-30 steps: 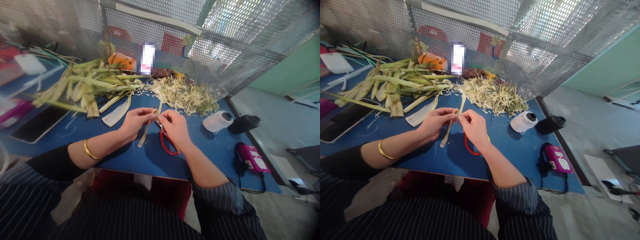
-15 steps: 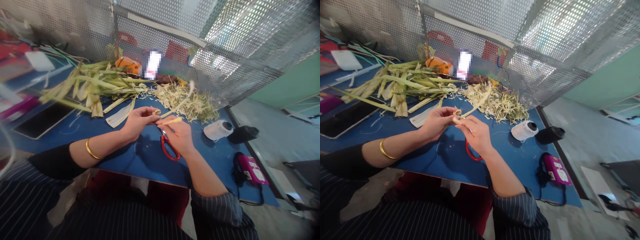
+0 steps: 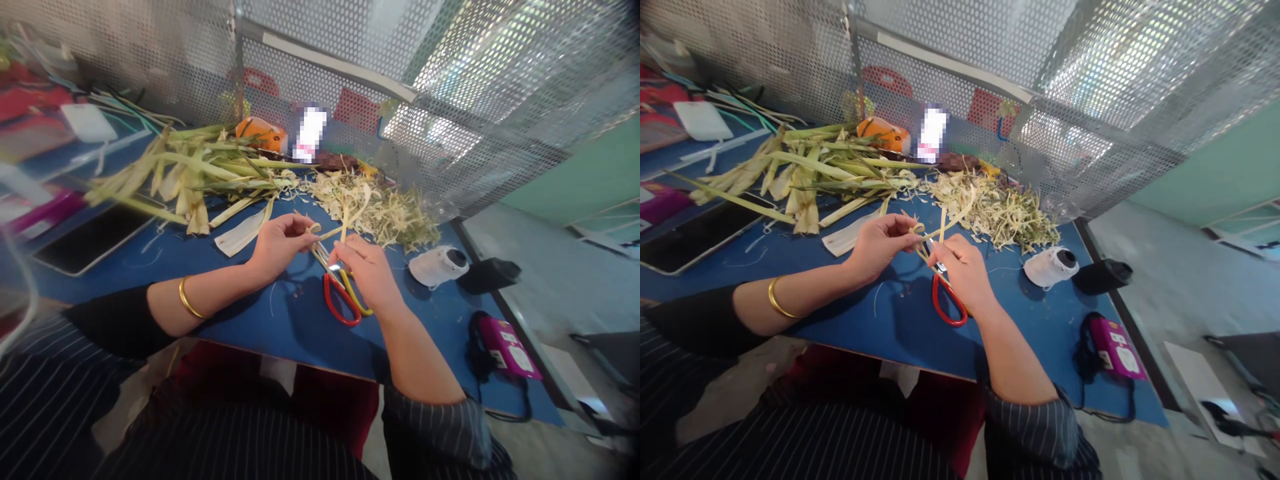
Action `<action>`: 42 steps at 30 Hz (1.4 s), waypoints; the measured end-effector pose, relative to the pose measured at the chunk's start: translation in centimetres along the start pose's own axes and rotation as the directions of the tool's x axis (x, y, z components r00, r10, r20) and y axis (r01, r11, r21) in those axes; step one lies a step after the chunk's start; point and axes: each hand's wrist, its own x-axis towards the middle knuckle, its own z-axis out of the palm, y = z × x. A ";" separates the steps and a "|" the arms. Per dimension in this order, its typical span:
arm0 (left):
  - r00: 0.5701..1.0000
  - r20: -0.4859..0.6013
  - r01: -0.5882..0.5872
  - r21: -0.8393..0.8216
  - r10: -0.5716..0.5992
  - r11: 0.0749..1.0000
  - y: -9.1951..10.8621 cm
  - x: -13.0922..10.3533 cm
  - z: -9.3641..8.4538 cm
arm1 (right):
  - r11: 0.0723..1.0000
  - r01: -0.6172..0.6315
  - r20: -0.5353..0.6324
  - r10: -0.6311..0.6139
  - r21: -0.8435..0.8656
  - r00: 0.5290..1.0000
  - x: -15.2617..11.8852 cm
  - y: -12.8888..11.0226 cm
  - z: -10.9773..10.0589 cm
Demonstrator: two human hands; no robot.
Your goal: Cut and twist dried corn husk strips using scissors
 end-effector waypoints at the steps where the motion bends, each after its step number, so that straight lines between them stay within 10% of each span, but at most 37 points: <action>1: 1.000 0.002 -0.013 0.012 0.013 1.000 -0.1 0.0 0.0 | 1.000 -0.025 0.027 0.025 -0.008 0.999 0.0 0.0 0.0; 13: 1.000 0.022 0.001 0.053 -0.003 0.999 -0.3 0.2 -0.1 | 0.962 -0.228 0.291 0.178 0.149 0.940 0.1 0.5 0.9; 21: 0.996 0.088 -0.019 0.054 0.014 0.998 -0.4 0.1 -0.1 | 0.940 -0.271 0.269 0.211 0.209 0.940 0.3 1.2 0.9; 29: 0.964 0.267 -0.061 0.180 0.011 0.982 -0.1 -0.4 -0.2 | 0.981 -0.093 -0.063 0.083 -0.172 0.995 0.1 0.8 1.3; 42: 0.916 0.398 -0.050 0.230 -0.047 0.972 0.4 -0.9 0.1 | 0.899 -0.289 0.097 0.272 0.329 0.957 0.8 1.1 0.7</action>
